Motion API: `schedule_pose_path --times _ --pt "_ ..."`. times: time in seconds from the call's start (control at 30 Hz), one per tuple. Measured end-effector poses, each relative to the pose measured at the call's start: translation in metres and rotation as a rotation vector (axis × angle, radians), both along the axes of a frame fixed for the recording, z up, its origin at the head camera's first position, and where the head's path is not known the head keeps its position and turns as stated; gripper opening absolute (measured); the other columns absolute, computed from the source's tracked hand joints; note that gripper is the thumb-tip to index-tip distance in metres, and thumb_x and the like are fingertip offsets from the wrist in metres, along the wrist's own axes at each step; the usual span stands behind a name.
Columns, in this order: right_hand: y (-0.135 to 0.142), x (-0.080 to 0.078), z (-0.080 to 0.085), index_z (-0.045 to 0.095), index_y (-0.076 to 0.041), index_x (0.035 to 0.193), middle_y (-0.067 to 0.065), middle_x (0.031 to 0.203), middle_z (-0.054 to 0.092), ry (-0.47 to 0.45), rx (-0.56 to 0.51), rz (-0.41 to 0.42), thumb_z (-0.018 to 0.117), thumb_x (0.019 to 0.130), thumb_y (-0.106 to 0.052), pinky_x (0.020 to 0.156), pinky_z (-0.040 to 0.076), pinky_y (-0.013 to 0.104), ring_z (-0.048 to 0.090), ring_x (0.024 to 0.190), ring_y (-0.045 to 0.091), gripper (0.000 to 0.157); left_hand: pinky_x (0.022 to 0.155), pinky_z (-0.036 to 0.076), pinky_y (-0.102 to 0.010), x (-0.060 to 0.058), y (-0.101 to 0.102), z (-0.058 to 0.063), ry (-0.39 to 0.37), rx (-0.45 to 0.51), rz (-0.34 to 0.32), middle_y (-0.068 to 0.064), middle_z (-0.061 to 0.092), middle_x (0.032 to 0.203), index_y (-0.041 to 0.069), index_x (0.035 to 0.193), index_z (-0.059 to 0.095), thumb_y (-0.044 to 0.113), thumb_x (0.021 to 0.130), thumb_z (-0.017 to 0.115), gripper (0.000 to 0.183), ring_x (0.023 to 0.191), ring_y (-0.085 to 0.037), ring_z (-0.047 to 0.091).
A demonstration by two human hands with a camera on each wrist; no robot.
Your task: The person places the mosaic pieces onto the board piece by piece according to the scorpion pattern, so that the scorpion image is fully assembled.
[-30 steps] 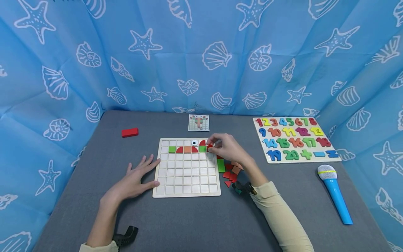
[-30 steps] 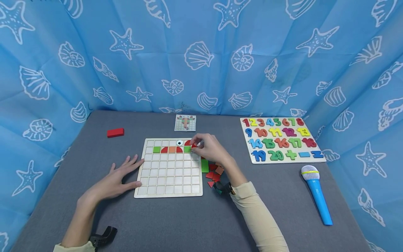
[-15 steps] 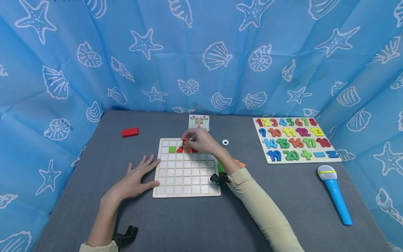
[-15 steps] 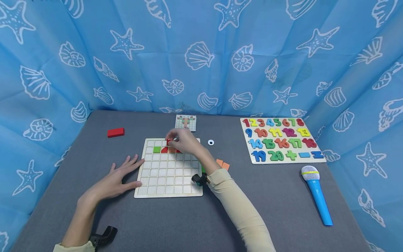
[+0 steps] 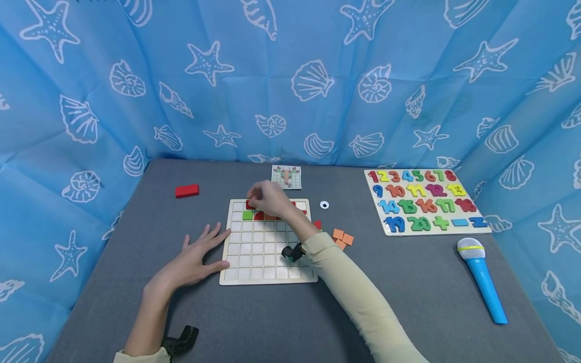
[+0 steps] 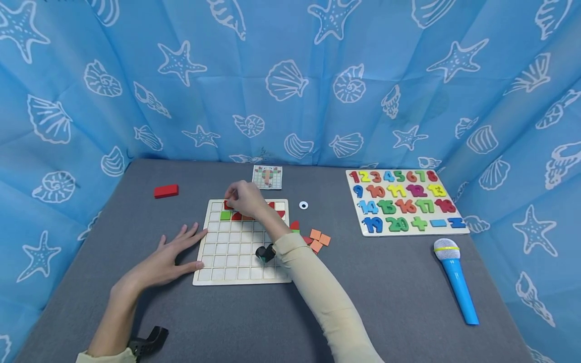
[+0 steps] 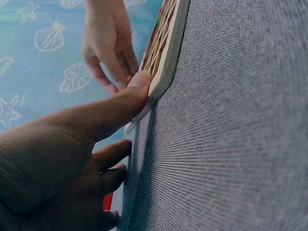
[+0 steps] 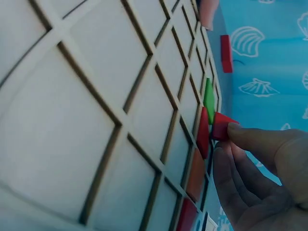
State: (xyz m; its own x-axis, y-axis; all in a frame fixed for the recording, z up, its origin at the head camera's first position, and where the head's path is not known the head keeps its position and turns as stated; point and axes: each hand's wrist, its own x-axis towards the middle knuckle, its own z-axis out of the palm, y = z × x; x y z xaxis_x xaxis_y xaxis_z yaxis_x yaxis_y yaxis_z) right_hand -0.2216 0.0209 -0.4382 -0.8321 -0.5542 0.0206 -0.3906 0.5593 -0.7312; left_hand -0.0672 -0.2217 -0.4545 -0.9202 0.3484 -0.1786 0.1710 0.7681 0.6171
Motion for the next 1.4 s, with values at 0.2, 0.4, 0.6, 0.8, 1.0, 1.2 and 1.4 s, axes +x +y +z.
schedule_pose_path --times 0.2,0.4,0.6,0.8,1.0,1.2,1.4 --pt "-0.008 0.000 -0.004 0.081 -0.004 0.100 0.011 0.095 0.081 -0.003 0.049 -0.047 0.074 0.103 -0.009 0.070 0.053 0.021 0.069 0.076 0.014 0.009 0.120 0.002 -0.091 -0.001 0.000 -0.001 -0.001 -0.004 -0.001 -0.025 0.027 0.178 0.017 0.168 0.042 0.045 0.097 0.080 0.086 0.166 -0.058 0.015" --pt "-0.011 0.004 -0.003 0.082 -0.004 0.097 0.012 0.092 0.081 0.010 0.066 -0.061 0.076 0.101 -0.009 0.068 0.051 0.020 0.070 0.075 0.016 0.009 0.119 0.002 -0.091 -0.001 0.000 -0.001 -0.007 -0.002 -0.001 -0.025 0.027 0.178 0.017 0.169 0.042 0.046 0.097 0.080 0.086 0.166 -0.058 0.015" --pt "-0.011 0.005 -0.002 0.083 -0.004 0.098 0.012 0.095 0.083 0.013 0.064 -0.056 0.078 0.100 -0.009 0.071 0.055 0.023 0.073 0.079 0.019 0.007 0.119 0.001 -0.092 0.000 -0.001 -0.002 -0.005 0.004 0.000 -0.026 0.027 0.178 0.016 0.169 0.042 0.045 0.097 0.081 0.087 0.165 -0.058 0.015" --pt "-0.001 0.009 -0.001 0.083 -0.004 0.101 0.012 0.097 0.083 0.003 0.031 -0.039 0.077 0.100 -0.009 0.078 0.059 0.027 0.076 0.085 0.020 0.007 0.119 0.002 -0.092 0.000 0.000 -0.002 0.000 -0.005 0.002 -0.026 0.027 0.178 0.017 0.168 0.042 0.046 0.097 0.081 0.086 0.165 -0.058 0.015" --pt "0.022 0.016 0.005 0.081 -0.002 0.104 0.014 0.099 0.082 -0.015 -0.008 -0.013 0.077 0.100 -0.008 0.080 0.061 0.025 0.077 0.087 0.020 0.009 0.120 0.001 -0.091 0.000 0.000 -0.001 0.002 0.000 0.003 -0.026 0.027 0.178 0.016 0.168 0.042 0.044 0.097 0.081 0.086 0.165 -0.058 0.015" --pt "0.059 0.025 0.013 0.082 -0.002 0.105 0.012 0.097 0.082 -0.045 -0.019 -0.023 0.080 0.098 -0.010 0.076 0.060 0.026 0.076 0.083 0.018 0.011 0.121 0.001 -0.090 0.000 0.001 -0.002 0.007 -0.010 0.010 -0.026 0.027 0.177 0.016 0.168 0.043 0.044 0.096 0.082 0.087 0.166 -0.058 0.015" --pt "0.106 0.037 0.019 0.082 -0.004 0.105 0.009 0.095 0.082 -0.062 0.038 -0.051 0.078 0.099 -0.010 0.075 0.058 0.026 0.073 0.080 0.014 0.010 0.121 0.001 -0.090 -0.001 0.001 -0.002 -0.004 -0.008 0.009 -0.026 0.027 0.178 0.017 0.169 0.042 0.045 0.096 0.082 0.088 0.166 -0.057 0.014"
